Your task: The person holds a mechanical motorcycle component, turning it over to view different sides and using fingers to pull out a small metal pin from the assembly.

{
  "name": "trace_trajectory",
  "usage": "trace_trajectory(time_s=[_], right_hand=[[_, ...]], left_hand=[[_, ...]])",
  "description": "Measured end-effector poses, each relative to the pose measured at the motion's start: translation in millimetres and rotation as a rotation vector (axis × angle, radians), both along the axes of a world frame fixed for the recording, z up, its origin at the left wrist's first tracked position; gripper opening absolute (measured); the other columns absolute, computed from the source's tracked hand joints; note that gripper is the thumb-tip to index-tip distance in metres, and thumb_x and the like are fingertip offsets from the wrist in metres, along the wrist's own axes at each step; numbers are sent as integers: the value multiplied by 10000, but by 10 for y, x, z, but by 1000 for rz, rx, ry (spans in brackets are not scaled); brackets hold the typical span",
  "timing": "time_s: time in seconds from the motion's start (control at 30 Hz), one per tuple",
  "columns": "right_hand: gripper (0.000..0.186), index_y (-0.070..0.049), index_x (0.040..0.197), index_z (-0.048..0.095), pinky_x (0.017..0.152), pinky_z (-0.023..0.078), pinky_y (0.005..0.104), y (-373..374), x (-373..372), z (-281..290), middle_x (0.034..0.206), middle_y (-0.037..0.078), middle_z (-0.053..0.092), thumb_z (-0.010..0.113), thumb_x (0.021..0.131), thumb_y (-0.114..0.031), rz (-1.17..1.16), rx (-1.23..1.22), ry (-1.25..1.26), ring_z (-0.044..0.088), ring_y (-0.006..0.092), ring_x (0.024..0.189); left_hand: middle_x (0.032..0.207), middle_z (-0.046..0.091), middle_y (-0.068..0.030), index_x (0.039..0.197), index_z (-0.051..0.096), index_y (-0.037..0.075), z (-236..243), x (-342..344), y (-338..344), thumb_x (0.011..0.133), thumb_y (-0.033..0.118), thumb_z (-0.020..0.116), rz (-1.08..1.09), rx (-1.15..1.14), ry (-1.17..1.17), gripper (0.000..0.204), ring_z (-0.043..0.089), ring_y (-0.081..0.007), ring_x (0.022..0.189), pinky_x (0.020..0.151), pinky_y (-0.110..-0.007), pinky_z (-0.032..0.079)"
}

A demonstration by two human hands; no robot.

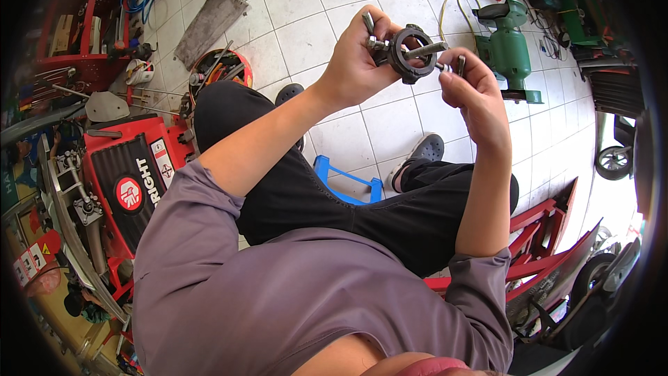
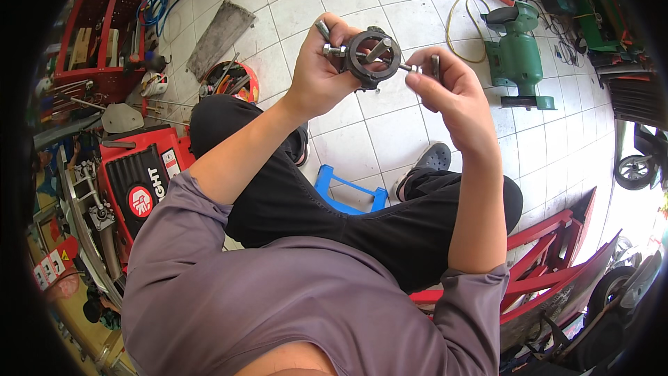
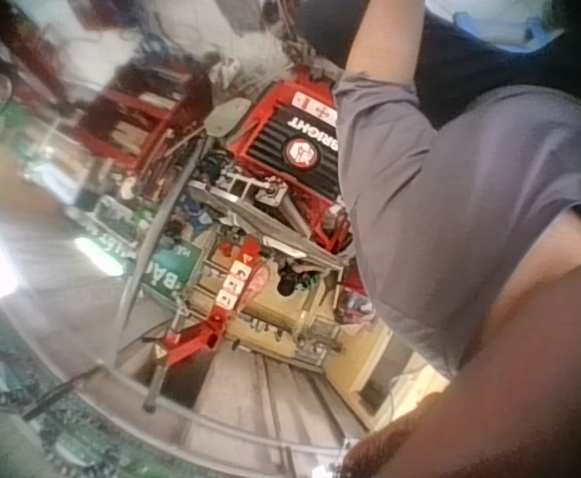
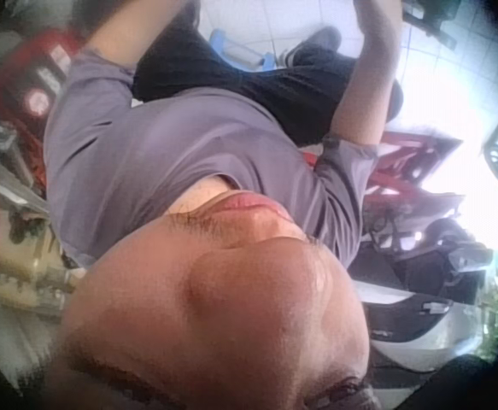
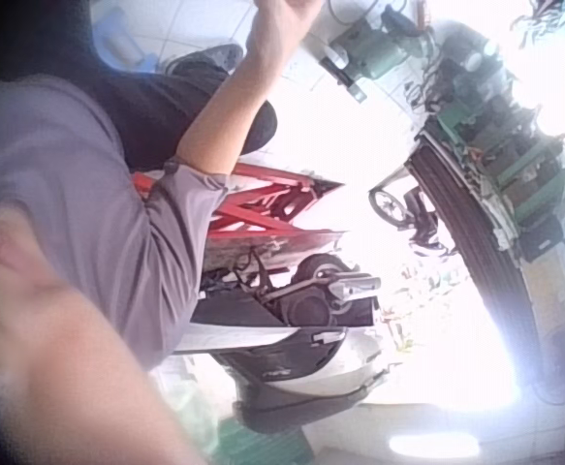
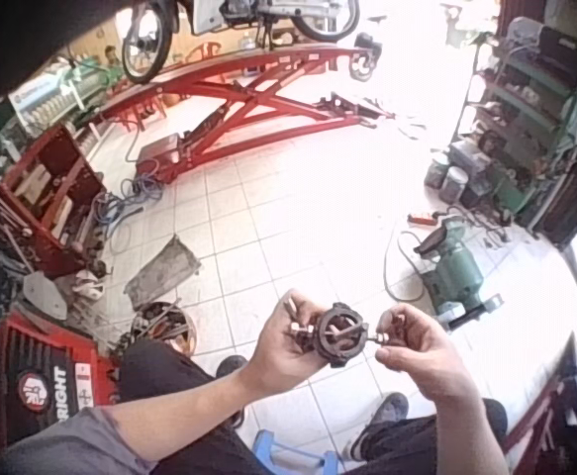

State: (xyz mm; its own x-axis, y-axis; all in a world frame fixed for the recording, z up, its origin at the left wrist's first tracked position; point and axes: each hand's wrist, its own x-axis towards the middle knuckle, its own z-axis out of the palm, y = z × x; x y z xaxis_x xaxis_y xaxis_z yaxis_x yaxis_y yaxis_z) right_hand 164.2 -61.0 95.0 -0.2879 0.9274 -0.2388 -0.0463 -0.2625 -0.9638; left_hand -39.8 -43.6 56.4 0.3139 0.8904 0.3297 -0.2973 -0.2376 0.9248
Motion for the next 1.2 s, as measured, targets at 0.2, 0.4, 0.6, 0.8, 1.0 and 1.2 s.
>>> trace_trajectory(time_s=[0.2, 0.4, 0.6, 0.8, 1.0, 1.2], right_hand=[[241, -20, 938, 630, 506, 221, 196, 13, 5, 0, 613, -82, 346, 591, 916, -257, -6, -131, 135, 313, 28, 557], [231, -19, 946, 611, 512, 218, 196, -10, -29, 47, 640, -83, 382, 598, 896, -244, 5, -4, 55, 302, 27, 557], [299, -22, 1004, 604, 514, 219, 200, 35, 63, -49, 674, -70, 390, 625, 870, -289, 43, -188, 131, 314, 28, 583], [256, -15, 1001, 609, 508, 222, 206, -8, -22, 19, 660, -73, 380, 594, 900, -249, 18, -38, 144, 312, 28, 574], [277, -4, 943, 620, 497, 220, 208, 7, 24, -50, 613, -75, 397, 605, 905, -278, 91, -53, 64, 303, 27, 539], [243, -13, 857, 627, 489, 214, 199, 13, -13, -12, 599, -75, 388, 623, 895, -253, -2, -207, 296, 307, 27, 533]], left_hand=[[1001, 599, -117, 927, 260, 116, -16, -1, 5, 812, -87, 659, 10, 9, -3, 462, 638, -149, 980, 786, -253, 567], [1001, 600, -118, 923, 259, 113, -6, -6, 10, 810, -86, 662, 18, 8, 8, 463, 640, -151, 975, 795, -255, 566], [992, 602, -116, 920, 261, 114, 6, 1, 6, 810, -76, 669, 4, -18, -26, 464, 642, -148, 965, 777, -244, 564], [966, 609, -121, 912, 268, 111, 12, 1, -1, 805, -72, 671, 28, -10, -20, 456, 638, -135, 934, 733, -242, 566], [935, 611, -132, 897, 278, 103, 13, 26, -3, 787, -67, 685, 49, -24, -40, 455, 625, -117, 891, 709, -248, 568], [935, 612, -131, 894, 279, 102, 34, 23, -18, 787, -68, 684, 41, -51, -49, 453, 626, -117, 890, 728, -251, 566]])
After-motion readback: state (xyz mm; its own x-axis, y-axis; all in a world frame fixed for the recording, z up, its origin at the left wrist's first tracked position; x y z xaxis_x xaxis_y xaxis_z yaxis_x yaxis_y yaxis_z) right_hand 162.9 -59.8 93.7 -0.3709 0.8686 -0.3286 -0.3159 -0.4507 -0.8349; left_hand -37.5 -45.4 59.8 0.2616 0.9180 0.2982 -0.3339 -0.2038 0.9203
